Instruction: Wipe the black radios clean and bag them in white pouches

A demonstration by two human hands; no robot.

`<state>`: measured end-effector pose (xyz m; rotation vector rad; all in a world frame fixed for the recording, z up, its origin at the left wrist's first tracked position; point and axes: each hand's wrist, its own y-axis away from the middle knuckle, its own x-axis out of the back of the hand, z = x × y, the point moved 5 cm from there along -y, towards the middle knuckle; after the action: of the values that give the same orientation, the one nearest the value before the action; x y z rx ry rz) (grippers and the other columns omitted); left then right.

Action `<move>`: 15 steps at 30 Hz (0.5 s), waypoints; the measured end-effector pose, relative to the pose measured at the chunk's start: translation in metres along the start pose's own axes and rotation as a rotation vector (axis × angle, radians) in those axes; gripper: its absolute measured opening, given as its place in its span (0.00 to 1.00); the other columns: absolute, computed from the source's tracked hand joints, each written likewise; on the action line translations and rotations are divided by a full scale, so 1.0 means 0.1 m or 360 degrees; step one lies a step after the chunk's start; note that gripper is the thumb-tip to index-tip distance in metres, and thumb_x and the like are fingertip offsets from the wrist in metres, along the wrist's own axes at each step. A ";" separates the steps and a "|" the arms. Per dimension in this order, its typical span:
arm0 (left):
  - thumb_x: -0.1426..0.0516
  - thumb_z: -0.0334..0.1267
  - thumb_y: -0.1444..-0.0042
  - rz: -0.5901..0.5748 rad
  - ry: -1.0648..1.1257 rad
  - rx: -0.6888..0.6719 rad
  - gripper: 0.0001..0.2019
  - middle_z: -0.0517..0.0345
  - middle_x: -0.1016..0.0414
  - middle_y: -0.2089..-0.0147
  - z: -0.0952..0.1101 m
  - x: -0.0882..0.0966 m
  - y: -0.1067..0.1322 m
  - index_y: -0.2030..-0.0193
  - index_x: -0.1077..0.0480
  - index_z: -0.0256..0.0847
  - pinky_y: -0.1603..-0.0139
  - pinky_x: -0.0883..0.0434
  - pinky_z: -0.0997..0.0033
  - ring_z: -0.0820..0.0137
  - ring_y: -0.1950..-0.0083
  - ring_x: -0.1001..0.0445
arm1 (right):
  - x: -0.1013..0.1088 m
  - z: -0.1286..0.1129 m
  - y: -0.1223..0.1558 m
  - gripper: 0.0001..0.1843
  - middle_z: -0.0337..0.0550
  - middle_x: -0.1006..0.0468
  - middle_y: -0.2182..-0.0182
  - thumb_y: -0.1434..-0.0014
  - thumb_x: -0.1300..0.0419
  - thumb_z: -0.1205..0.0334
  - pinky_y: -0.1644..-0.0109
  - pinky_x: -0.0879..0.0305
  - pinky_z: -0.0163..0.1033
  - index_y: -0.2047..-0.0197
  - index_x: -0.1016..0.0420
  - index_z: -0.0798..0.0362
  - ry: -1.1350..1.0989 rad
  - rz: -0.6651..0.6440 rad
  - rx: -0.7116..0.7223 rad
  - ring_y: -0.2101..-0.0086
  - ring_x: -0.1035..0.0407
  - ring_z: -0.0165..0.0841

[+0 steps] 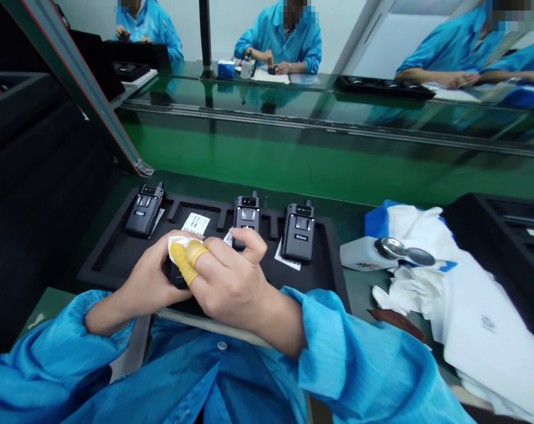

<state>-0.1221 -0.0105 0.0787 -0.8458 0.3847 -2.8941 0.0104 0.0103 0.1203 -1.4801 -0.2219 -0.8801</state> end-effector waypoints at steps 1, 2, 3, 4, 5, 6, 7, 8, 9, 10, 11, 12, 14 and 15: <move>0.41 0.25 0.63 -0.0001 0.0000 0.0010 0.26 0.57 0.26 0.54 0.00 -0.01 0.00 0.54 0.36 0.43 0.51 0.29 0.64 0.63 0.52 0.26 | -0.01 -0.03 0.01 0.16 0.31 0.23 0.73 0.41 0.50 0.74 0.48 0.55 0.45 0.70 0.23 0.49 0.0019 -0.0019 0.0038 0.69 0.33 0.24; 0.41 0.25 0.63 0.0006 -0.0006 0.0016 0.26 0.57 0.26 0.55 0.00 -0.01 -0.01 0.54 0.36 0.43 0.52 0.28 0.65 0.63 0.53 0.26 | -0.03 -0.04 0.01 0.17 0.30 0.23 0.74 0.41 0.49 0.74 0.47 0.55 0.45 0.73 0.24 0.49 0.0056 -0.0037 0.0053 0.69 0.33 0.23; 0.41 0.25 0.63 0.0018 -0.0016 0.0016 0.26 0.57 0.26 0.55 0.00 -0.01 -0.01 0.54 0.36 0.43 0.53 0.28 0.65 0.64 0.54 0.26 | -0.03 -0.03 0.03 0.17 0.30 0.24 0.75 0.41 0.49 0.74 0.47 0.56 0.44 0.74 0.25 0.50 0.0101 -0.0039 0.0049 0.70 0.33 0.23; 0.41 0.25 0.63 0.0025 -0.0030 0.0010 0.26 0.58 0.26 0.56 0.00 -0.01 -0.01 0.53 0.36 0.43 0.54 0.28 0.66 0.65 0.55 0.26 | -0.03 -0.01 0.04 0.17 0.30 0.24 0.75 0.41 0.49 0.74 0.47 0.56 0.44 0.75 0.26 0.50 0.0142 -0.0035 0.0030 0.70 0.33 0.23; 0.42 0.25 0.62 0.0029 -0.0048 0.0001 0.25 0.58 0.26 0.56 0.01 0.00 -0.01 0.53 0.36 0.43 0.54 0.28 0.66 0.65 0.55 0.26 | -0.02 0.02 0.06 0.16 0.30 0.24 0.74 0.42 0.49 0.75 0.48 0.56 0.44 0.75 0.26 0.50 0.0175 -0.0032 0.0002 0.70 0.33 0.23; 0.42 0.25 0.62 0.0034 -0.0065 -0.0005 0.25 0.57 0.26 0.55 0.02 0.00 -0.01 0.53 0.36 0.43 0.54 0.28 0.67 0.65 0.54 0.26 | 0.00 0.06 0.08 0.16 0.31 0.23 0.74 0.42 0.49 0.76 0.48 0.55 0.44 0.74 0.26 0.51 0.0199 -0.0033 -0.0037 0.70 0.33 0.23; 0.42 0.25 0.61 0.0034 -0.0080 -0.0007 0.25 0.57 0.26 0.55 0.02 0.01 -0.01 0.53 0.36 0.43 0.53 0.28 0.66 0.65 0.53 0.26 | 0.02 0.11 0.11 0.16 0.32 0.22 0.73 0.43 0.49 0.77 0.48 0.55 0.43 0.73 0.26 0.51 0.0216 -0.0043 -0.0080 0.70 0.33 0.23; 0.42 0.26 0.61 0.0029 -0.0093 -0.0006 0.25 0.56 0.26 0.54 0.03 0.02 -0.02 0.53 0.36 0.43 0.52 0.28 0.66 0.65 0.52 0.26 | 0.05 0.16 0.15 0.16 0.32 0.22 0.73 0.43 0.49 0.78 0.49 0.55 0.43 0.72 0.26 0.51 0.0231 -0.0062 -0.0120 0.71 0.34 0.23; 0.42 0.26 0.60 0.0019 -0.0102 -0.0001 0.24 0.55 0.26 0.53 0.04 0.02 -0.02 0.53 0.36 0.42 0.50 0.29 0.66 0.64 0.51 0.26 | 0.08 0.20 0.20 0.16 0.33 0.22 0.73 0.44 0.49 0.79 0.49 0.54 0.43 0.72 0.26 0.51 0.0247 -0.0082 -0.0147 0.71 0.34 0.24; 0.42 0.26 0.60 0.0007 -0.0110 0.0005 0.24 0.55 0.26 0.53 0.05 0.03 -0.02 0.53 0.36 0.42 0.50 0.29 0.65 0.64 0.50 0.27 | 0.11 0.24 0.27 0.16 0.34 0.22 0.73 0.46 0.49 0.79 0.50 0.53 0.43 0.72 0.26 0.52 0.0267 -0.0118 -0.0166 0.72 0.34 0.25; 0.41 0.27 0.59 -0.0006 -0.0119 0.0010 0.24 0.54 0.27 0.52 0.06 0.03 -0.03 0.53 0.36 0.42 0.49 0.29 0.65 0.64 0.49 0.27 | 0.14 0.28 0.34 0.15 0.35 0.22 0.73 0.47 0.49 0.79 0.52 0.52 0.43 0.72 0.26 0.52 0.0289 -0.0166 -0.0178 0.72 0.34 0.25; 0.41 0.27 0.59 -0.0016 -0.0132 0.0013 0.23 0.54 0.27 0.52 0.07 0.04 -0.04 0.52 0.35 0.42 0.49 0.29 0.65 0.64 0.49 0.27 | 0.17 0.31 0.44 0.15 0.36 0.23 0.74 0.48 0.49 0.79 0.53 0.51 0.43 0.73 0.27 0.52 0.0309 -0.0220 -0.0189 0.73 0.35 0.26; 0.40 0.29 0.58 -0.0011 -0.0178 0.0047 0.22 0.54 0.27 0.52 0.07 0.06 -0.07 0.52 0.35 0.42 0.50 0.29 0.65 0.64 0.50 0.27 | 0.20 0.35 0.64 0.14 0.38 0.24 0.74 0.50 0.49 0.78 0.56 0.49 0.43 0.76 0.29 0.52 0.0319 -0.0310 -0.0237 0.74 0.36 0.27; 0.40 0.31 0.58 0.0008 -0.0205 0.0089 0.22 0.54 0.26 0.52 0.06 0.09 -0.11 0.52 0.34 0.41 0.50 0.29 0.65 0.64 0.51 0.26 | 0.21 0.36 0.75 0.13 0.39 0.24 0.74 0.50 0.50 0.78 0.57 0.49 0.43 0.77 0.30 0.53 0.0311 -0.0333 -0.0285 0.74 0.36 0.27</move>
<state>-0.1266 -0.0028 0.0905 -1.0140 0.2922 -2.8119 0.0855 0.0249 0.0812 -1.5421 -0.1575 -1.2331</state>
